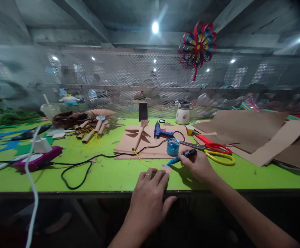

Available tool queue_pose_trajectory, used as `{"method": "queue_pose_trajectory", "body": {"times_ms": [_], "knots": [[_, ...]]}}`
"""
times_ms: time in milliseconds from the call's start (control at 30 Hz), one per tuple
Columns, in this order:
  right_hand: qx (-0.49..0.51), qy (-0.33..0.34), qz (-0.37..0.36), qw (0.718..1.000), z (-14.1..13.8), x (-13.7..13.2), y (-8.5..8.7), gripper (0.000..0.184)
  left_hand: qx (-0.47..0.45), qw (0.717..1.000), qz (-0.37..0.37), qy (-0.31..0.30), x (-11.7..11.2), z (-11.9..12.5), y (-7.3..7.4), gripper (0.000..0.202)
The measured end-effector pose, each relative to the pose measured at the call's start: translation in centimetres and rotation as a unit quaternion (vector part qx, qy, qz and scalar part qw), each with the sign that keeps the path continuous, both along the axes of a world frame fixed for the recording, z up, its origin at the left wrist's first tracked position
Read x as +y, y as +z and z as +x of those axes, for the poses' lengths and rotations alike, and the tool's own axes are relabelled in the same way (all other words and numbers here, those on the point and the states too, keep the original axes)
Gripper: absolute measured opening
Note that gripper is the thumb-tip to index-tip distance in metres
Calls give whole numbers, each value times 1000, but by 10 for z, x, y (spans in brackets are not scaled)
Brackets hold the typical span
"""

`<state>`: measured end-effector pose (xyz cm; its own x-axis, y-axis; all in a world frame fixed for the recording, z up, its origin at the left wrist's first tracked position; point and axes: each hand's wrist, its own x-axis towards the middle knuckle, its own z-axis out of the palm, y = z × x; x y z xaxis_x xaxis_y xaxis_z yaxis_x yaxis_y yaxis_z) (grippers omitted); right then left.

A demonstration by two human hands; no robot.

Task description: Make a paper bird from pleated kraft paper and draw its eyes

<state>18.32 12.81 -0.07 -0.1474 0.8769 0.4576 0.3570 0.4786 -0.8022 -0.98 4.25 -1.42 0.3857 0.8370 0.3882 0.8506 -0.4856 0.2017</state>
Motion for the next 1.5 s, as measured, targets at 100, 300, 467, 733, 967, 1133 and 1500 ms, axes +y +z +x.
{"method": "queue_pose_trajectory", "body": {"times_ms": [100, 300, 467, 733, 967, 1133, 1500], "knots": [[-12, -14, -1, 1000, 1, 0, -1, 17, 1, 1000, 0, 1, 0, 0, 0, 51], [-15, -38, -5, 999, 1, -3, 6, 17, -1, 1000, 0, 2, -1, 0, 1, 53], [18, -45, -29, 998, 2, -3, 5, 18, 0, 1000, 3, 0, 1, 0, 0, 53], [37, -32, -18, 999, 0, -3, 4, 19, 0, 1000, 4, 2, 0, 0, 0, 53], [-9, -21, 2, 1000, 1, -2, 1, 19, 3, 1000, 4, 3, -1, 0, 0, 52], [-18, -18, 6, 1000, 2, -1, -1, 17, 5, 1000, 5, 4, 0, 0, -1, 53], [61, -31, -34, 997, 2, -4, 3, 17, -2, 1000, -1, 1, 0, 0, 0, 53]]}}
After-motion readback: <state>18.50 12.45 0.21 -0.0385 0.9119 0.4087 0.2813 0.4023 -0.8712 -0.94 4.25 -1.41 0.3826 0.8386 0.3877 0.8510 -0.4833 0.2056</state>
